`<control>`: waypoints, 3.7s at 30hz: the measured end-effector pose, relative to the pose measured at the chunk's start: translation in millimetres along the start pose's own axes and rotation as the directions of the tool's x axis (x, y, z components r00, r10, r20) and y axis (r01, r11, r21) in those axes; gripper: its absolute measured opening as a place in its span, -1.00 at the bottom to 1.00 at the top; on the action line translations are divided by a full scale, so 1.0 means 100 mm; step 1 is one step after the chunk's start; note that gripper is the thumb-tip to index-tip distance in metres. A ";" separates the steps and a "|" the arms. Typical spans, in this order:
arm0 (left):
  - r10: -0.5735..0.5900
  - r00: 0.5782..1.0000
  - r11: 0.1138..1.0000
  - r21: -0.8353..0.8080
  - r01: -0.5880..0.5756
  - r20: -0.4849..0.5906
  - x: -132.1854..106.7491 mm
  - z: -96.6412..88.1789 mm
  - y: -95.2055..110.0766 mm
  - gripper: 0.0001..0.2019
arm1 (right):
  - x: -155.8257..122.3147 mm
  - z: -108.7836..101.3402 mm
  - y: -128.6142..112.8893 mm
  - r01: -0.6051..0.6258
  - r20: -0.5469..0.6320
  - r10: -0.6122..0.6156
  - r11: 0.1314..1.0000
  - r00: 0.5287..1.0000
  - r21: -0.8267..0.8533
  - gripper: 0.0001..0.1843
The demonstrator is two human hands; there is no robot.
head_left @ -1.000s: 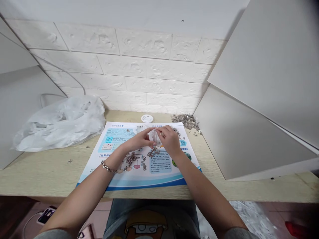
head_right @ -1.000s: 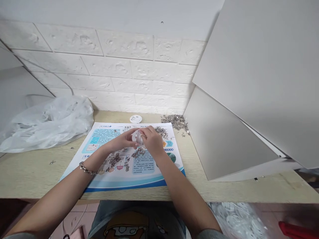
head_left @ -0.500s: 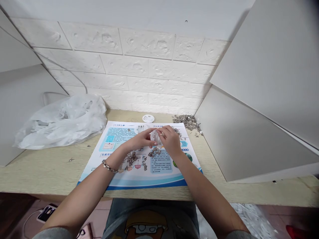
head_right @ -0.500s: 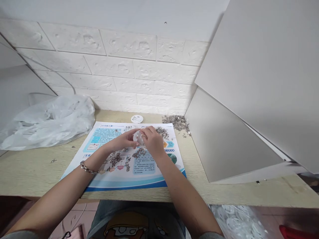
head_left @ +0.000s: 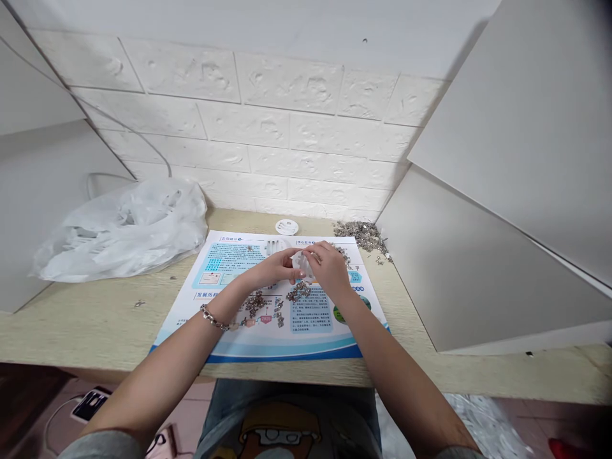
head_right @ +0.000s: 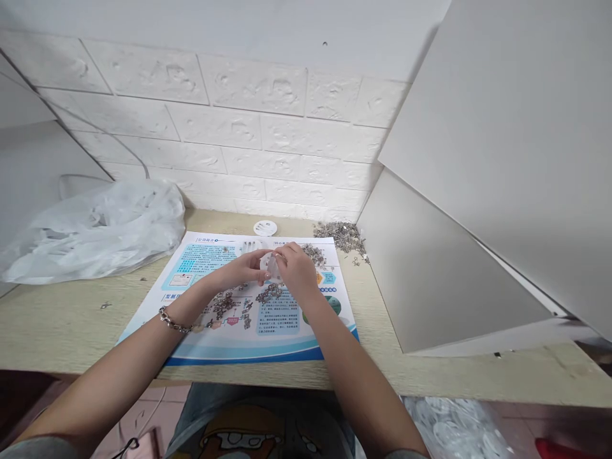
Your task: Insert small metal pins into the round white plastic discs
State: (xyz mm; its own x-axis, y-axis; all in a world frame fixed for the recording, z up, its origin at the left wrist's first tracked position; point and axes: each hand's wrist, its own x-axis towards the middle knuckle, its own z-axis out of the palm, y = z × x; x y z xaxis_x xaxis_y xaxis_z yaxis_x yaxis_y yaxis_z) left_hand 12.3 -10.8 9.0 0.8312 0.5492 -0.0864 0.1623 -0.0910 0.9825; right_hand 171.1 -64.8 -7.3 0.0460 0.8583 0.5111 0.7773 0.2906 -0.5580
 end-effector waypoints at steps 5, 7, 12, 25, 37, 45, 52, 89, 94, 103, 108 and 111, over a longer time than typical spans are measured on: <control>0.007 1.000 0.999 -0.033 -0.006 0.015 0.01 0.00 0.01 -0.50 | 0.01 0.01 0.04 0.003 0.038 -0.004 1.000 0.999 0.023 -0.76; 0.006 1.000 0.999 -0.042 -0.005 0.021 0.01 0.00 0.01 -0.53 | 0.01 0.01 0.05 0.001 0.042 -0.002 1.000 0.999 0.030 -0.76; -0.004 1.000 1.000 -0.026 0.004 0.009 0.01 0.00 -0.02 -0.51 | 0.01 0.02 0.04 -0.008 0.037 0.007 0.999 0.999 0.036 -0.78; 0.035 0.999 0.999 0.015 -0.036 0.010 0.01 -0.02 -0.04 -0.47 | -0.02 0.00 -0.01 -0.005 0.007 0.005 0.999 1.000 0.031 -0.78; 0.047 0.999 0.999 -0.028 -0.047 0.020 -0.01 0.02 0.04 -0.45 | -0.03 -0.01 -0.06 0.009 -0.011 -0.009 1.000 1.000 -0.022 -0.84; 0.082 0.996 0.995 -0.056 -0.080 0.023 -0.01 0.03 0.05 -0.47 | -0.03 -0.02 -0.07 0.023 -0.002 -0.023 0.999 1.000 -0.042 -0.87; 0.087 0.996 0.996 -0.029 -0.087 0.009 -0.05 0.02 0.06 -0.42 | -0.01 -0.06 -0.08 0.092 0.075 -0.090 0.995 0.993 -0.022 -0.85; -0.214 0.973 0.761 -0.640 0.107 -0.092 -0.03 0.22 0.04 -0.63 | 0.43 0.02 -0.23 -0.281 -0.029 0.319 0.873 0.947 0.399 -0.45; -0.218 0.976 0.809 -0.557 0.187 0.012 -0.06 0.20 0.05 -0.49 | 0.39 0.00 -0.25 -0.242 -0.039 0.275 0.898 0.961 0.367 -0.45; -0.182 0.983 0.899 -0.409 0.159 -0.017 -0.05 0.27 0.12 -0.44 | 0.36 0.02 -0.21 -0.188 0.009 0.192 0.952 0.981 0.243 -0.46; -0.159 0.986 0.908 -0.400 0.125 -0.053 -0.05 0.29 0.10 -0.44 | 0.34 0.02 -0.23 -0.213 -0.001 0.220 0.945 0.975 0.249 -0.46; -0.137 0.990 0.917 -0.382 0.114 -0.033 -0.05 0.28 0.07 -0.47 | 0.34 0.02 -0.24 -0.200 -0.025 0.215 0.941 0.976 0.274 -0.48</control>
State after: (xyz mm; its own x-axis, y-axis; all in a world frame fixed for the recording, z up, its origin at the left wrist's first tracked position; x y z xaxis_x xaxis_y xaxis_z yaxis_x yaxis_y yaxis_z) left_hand 24.4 -36.8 11.8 0.7830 0.5837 -0.2148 0.0409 0.2963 0.9542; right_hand 152.6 -42.0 21.6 0.2278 0.8897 0.3956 0.5501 0.2177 -0.8063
